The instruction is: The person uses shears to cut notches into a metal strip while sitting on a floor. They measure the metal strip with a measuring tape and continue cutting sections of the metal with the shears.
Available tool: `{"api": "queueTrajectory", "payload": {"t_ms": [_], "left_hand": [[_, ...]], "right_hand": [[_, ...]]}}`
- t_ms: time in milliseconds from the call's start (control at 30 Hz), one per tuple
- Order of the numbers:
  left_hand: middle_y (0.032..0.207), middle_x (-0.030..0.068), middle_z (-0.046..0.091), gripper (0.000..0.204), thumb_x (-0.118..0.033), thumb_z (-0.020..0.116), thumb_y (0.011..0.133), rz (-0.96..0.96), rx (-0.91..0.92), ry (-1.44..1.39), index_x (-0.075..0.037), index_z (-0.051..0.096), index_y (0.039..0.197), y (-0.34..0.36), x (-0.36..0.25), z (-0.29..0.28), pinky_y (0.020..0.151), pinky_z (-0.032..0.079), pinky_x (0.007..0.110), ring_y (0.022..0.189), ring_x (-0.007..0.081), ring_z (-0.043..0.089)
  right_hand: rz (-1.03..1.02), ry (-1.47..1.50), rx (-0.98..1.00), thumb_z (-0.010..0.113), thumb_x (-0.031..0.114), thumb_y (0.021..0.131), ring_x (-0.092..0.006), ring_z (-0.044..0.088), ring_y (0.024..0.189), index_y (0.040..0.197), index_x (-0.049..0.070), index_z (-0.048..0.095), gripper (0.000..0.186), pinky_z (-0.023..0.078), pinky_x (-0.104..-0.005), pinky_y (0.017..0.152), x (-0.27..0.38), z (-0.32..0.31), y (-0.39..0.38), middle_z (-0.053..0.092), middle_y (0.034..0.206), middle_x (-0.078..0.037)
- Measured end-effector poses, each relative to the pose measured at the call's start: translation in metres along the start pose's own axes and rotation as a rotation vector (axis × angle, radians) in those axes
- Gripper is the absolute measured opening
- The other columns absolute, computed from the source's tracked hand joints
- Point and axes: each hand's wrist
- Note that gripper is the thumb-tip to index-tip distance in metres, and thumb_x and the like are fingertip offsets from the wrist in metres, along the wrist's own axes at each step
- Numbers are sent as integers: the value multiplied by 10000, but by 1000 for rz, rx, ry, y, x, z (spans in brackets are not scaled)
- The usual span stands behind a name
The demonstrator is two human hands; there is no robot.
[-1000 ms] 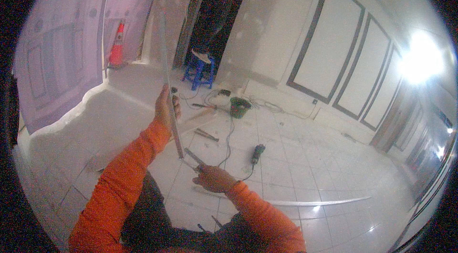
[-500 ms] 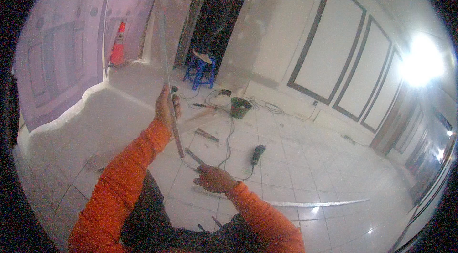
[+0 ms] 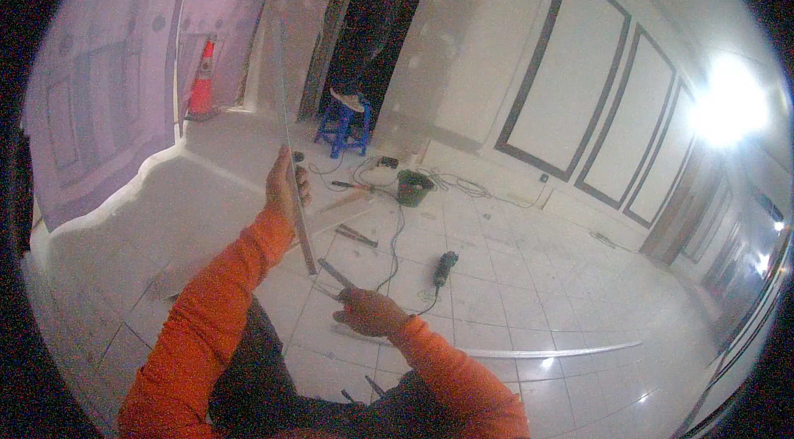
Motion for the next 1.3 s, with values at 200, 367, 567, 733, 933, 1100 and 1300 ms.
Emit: {"api": "queueTrajectory", "payload": {"t_ms": [200, 367, 567, 733, 933, 1100, 1300], "left_hand": [[635, -39, 436, 448, -600, 552, 871, 19, 11, 8, -182, 461, 1004, -2, 1, 0, 389, 318, 257, 458, 89, 410], [629, -40, 436, 447, -596, 558, 869, 16, -1, -4, -179, 466, 1000, -3, 2, -1, 384, 315, 253, 451, 87, 408], [627, -41, 432, 442, -591, 550, 875, 21, 27, -7, -172, 459, 980, -6, 1, 2, 390, 314, 244, 456, 83, 403], [629, -44, 418, 444, -598, 539, 877, 52, 14, 31, -172, 447, 957, -7, 0, 4, 400, 310, 234, 467, 79, 389], [635, -45, 418, 455, -602, 537, 876, 33, 15, 20, -164, 450, 964, -5, 3, 2, 404, 308, 236, 474, 79, 392], [629, -45, 418, 458, -602, 539, 874, 32, 8, 31, -162, 455, 969, -5, 1, 5, 394, 301, 239, 459, 79, 390], [619, -46, 415, 461, -598, 551, 869, 29, 18, 18, -157, 460, 971, -4, 2, 3, 380, 302, 237, 446, 77, 391]], "right_hand": [[-36, -16, -31, 591, 387, 875, -413, 617, 983, 1156, 13, 559, 468, 491, -491, 841, -8, 8, 2, 628, 1070, -229], [2, -17, 6, 582, 394, 879, -419, 608, 1002, 1181, 13, 553, 487, 483, -495, 864, -3, 6, 0, 626, 1093, -226], [-20, -22, 2, 574, 409, 880, -417, 611, 992, 1143, 10, 561, 478, 486, -501, 852, -8, 9, 2, 625, 1079, -231], [-135, -126, 34, 544, 441, 895, -409, 612, 981, 1083, 8, 566, 473, 491, -513, 828, -7, 7, 0, 620, 1059, -212], [-60, -173, 169, 594, 395, 887, -368, 606, 1011, 1207, 33, 537, 486, 477, -433, 887, -4, 9, -2, 634, 1062, -198], [-159, -185, 151, 560, 432, 878, -414, 624, 943, 1012, -10, 595, 463, 495, -512, 821, -10, 13, -1, 639, 985, -226], [-129, -177, 178, 592, 408, 857, -421, 628, 913, 987, -10, 599, 438, 493, -521, 810, -3, 9, -4, 645, 964, -227]]}}
Point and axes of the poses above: each hand's wrist, its own y-axis towards the middle knuckle, its own z-axis out of the palm, x = y × z
